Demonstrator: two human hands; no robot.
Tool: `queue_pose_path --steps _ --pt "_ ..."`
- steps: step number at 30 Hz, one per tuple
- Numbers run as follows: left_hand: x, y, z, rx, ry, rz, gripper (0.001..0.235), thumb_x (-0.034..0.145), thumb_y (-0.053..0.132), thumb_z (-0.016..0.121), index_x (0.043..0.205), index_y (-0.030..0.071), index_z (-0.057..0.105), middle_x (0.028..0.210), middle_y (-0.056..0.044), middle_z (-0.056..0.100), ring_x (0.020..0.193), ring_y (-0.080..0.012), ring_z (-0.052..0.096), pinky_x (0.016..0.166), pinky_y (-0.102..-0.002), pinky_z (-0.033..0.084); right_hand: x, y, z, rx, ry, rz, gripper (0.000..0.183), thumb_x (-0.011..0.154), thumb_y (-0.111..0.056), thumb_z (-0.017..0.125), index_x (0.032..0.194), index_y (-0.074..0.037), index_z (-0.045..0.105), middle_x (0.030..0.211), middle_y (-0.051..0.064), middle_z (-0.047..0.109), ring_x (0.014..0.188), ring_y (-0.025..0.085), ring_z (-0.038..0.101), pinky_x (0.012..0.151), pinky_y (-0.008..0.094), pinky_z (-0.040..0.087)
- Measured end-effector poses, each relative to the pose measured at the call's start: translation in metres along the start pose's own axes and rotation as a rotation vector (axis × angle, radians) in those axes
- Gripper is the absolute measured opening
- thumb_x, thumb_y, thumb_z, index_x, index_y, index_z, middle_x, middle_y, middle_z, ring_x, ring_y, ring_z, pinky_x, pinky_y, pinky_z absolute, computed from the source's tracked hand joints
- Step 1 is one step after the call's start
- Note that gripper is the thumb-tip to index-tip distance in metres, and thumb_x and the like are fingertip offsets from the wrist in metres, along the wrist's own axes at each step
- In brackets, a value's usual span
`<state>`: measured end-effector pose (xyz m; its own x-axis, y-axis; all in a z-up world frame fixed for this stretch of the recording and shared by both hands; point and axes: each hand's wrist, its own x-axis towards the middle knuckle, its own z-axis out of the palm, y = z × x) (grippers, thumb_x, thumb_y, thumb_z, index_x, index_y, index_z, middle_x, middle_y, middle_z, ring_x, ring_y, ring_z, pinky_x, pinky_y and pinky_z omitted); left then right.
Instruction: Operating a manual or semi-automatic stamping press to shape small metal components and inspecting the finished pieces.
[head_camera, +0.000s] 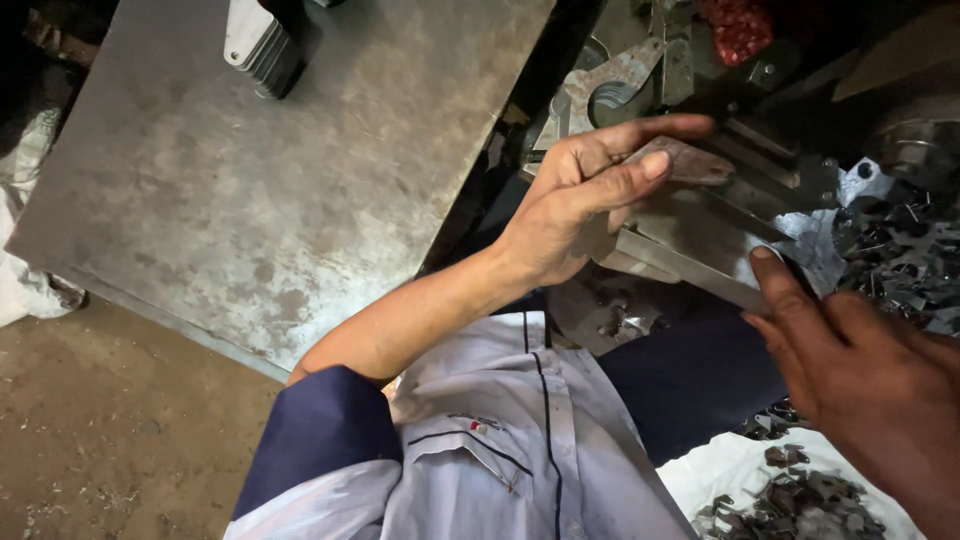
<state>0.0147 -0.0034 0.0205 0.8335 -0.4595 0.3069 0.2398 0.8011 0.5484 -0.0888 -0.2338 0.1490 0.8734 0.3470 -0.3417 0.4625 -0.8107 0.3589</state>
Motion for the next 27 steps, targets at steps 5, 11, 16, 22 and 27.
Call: queue_pose_path --steps 5,11,16,22,27 --pt "-0.001 -0.002 -0.003 0.019 -0.014 0.005 0.042 0.113 0.021 0.063 0.130 -0.018 0.059 0.113 -0.023 0.069 0.127 -0.0236 0.065 0.115 -0.034 0.048 0.002 -0.001 -0.010 -0.086 -0.106 0.009 0.063 0.095 -0.041 0.067 0.153 -0.018 0.060 0.061 0.000 0.054 0.042 0.005 0.056 0.042 0.023 0.051" --pt "0.000 -0.004 -0.003 0.080 0.022 0.003 0.044 0.111 0.020 0.065 0.130 -0.019 0.060 0.073 -0.009 0.057 0.100 -0.0132 0.059 0.107 -0.030 0.045 -0.002 0.003 -0.002 -0.116 -0.120 -0.009 0.061 0.095 -0.041 0.067 0.150 -0.018 0.055 0.059 -0.001 0.052 0.044 0.006 0.052 0.041 0.024 0.048" --pt "0.000 -0.002 0.001 0.103 0.046 -0.012 0.045 0.110 0.020 0.066 0.125 -0.022 0.062 0.064 -0.004 0.053 0.076 -0.0048 0.055 0.103 -0.028 0.046 -0.002 0.002 -0.003 -0.218 -0.148 -0.030 0.065 0.095 -0.045 0.066 0.153 -0.020 0.052 0.063 -0.001 0.055 0.047 0.005 0.058 0.044 0.024 0.052" --pt "0.000 -0.004 0.000 0.121 0.044 0.000 0.049 0.107 0.022 0.066 0.136 -0.017 0.056 0.059 0.002 0.047 0.069 -0.0020 0.052 0.106 -0.027 0.045 -0.002 0.000 -0.001 -0.099 -0.137 -0.012 0.064 0.094 -0.042 0.068 0.151 -0.018 0.054 0.066 0.001 0.059 0.049 0.005 0.061 0.047 0.022 0.054" --pt "0.000 -0.005 -0.001 0.072 0.033 0.006 0.045 0.111 0.018 0.065 0.129 -0.022 0.058 0.062 -0.003 0.051 0.091 -0.0076 0.063 0.109 -0.029 0.043 0.000 -0.001 -0.004 -0.089 -0.023 -0.012 0.063 0.090 -0.040 0.070 0.148 -0.018 0.057 0.065 0.003 0.060 0.048 0.008 0.062 0.046 0.026 0.055"
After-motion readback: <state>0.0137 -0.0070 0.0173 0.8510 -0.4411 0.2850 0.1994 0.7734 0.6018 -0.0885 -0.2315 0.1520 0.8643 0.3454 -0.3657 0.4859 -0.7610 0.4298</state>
